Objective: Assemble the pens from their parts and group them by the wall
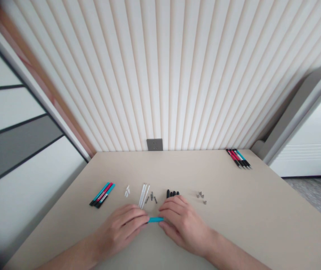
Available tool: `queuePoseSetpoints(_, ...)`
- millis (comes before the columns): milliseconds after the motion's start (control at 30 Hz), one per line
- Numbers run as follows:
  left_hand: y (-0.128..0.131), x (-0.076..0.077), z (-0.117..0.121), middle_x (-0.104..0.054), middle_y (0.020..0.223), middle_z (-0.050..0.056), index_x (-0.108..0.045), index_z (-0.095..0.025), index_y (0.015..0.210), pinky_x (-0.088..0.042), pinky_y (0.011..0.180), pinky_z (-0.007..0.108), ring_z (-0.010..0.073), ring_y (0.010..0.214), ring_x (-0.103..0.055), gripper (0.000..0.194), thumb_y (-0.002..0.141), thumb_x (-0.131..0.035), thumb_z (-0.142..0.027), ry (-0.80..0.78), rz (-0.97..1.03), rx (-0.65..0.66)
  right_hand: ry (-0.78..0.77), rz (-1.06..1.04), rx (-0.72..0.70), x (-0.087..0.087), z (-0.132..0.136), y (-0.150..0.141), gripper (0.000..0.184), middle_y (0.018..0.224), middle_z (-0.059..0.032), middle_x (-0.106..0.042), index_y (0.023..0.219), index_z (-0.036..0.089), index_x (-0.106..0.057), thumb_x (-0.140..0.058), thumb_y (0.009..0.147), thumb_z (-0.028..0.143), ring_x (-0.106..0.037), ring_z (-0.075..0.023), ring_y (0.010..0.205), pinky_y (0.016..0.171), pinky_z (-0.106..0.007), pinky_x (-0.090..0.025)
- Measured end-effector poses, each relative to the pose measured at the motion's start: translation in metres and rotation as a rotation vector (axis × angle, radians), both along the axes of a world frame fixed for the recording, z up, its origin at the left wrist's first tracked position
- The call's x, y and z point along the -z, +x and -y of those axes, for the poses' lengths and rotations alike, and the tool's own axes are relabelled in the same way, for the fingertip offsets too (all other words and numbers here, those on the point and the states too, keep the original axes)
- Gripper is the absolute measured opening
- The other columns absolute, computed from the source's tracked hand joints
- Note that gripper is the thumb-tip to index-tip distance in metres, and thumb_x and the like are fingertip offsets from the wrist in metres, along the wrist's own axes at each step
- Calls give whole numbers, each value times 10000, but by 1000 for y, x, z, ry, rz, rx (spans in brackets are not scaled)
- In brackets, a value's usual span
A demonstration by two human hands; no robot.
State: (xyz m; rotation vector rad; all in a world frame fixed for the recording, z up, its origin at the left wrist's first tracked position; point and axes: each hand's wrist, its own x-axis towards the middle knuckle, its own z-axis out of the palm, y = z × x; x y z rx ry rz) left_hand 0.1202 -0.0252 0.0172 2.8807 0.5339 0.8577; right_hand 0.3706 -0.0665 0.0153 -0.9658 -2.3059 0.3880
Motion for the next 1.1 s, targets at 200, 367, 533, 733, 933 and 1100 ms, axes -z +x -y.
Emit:
queuePoseSetpoints(200,-5,5,-12,-676,1003,82,-603,-160,1149,-525,832,405,227,928,-614,221,933,-555,-158,-53,-114,-172,23,-127,141,4,-5,15,219,998,-99,-692,1148,214,-613,-516,953,201,-631,-229,965,849,-397,-538)
queuePoseSetpoints(367,-7,12,-16,-660,1106,79,-616,-180,1157,-492,896,440,252,1022,-590,271,887,-629,-186,-119,-192,-219,26,-201,249,12,-8,17,195,1022,-100,-675,1114,218,-625,-542,940,188,-608,-238,992,867,-412,-530)
queuePoseSetpoints(533,-8,16,-15,-659,1091,70,-644,-186,1087,-462,906,434,243,1019,-585,189,923,-552,-165,-106,-183,-265,35,-201,291,16,-9,18,200,1064,-96,-657,1108,224,-635,-560,929,177,-588,-241,1029,886,-414,-522)
queuePoseSetpoints(733,-17,8,-24,-666,1050,58,-643,-181,1053,-442,879,414,228,968,-588,182,946,-501,-142,-53,-221,-371,19,-160,270,13,-6,17,193,1046,-95,-663,1102,221,-633,-555,931,178,-596,-241,1015,875,-407,-528)
queuePoseSetpoints(933,-36,4,-43,-677,1008,75,-672,-183,1018,-429,817,419,257,934,-594,193,959,-489,-195,22,-294,-647,27,-134,250,14,-7,17,190,1036,-93,-668,1095,218,-637,-558,928,174,-602,-241,1006,866,-413,-531)
queuePoseSetpoints(1100,-37,7,-44,-675,961,62,-702,-196,984,-430,818,398,244,913,-603,211,959,-493,-208,-35,-349,-652,28,-125,240,15,-8,18,202,1039,-92,-668,1104,220,-637,-564,923,170,-609,-239,1003,867,-418,-534)
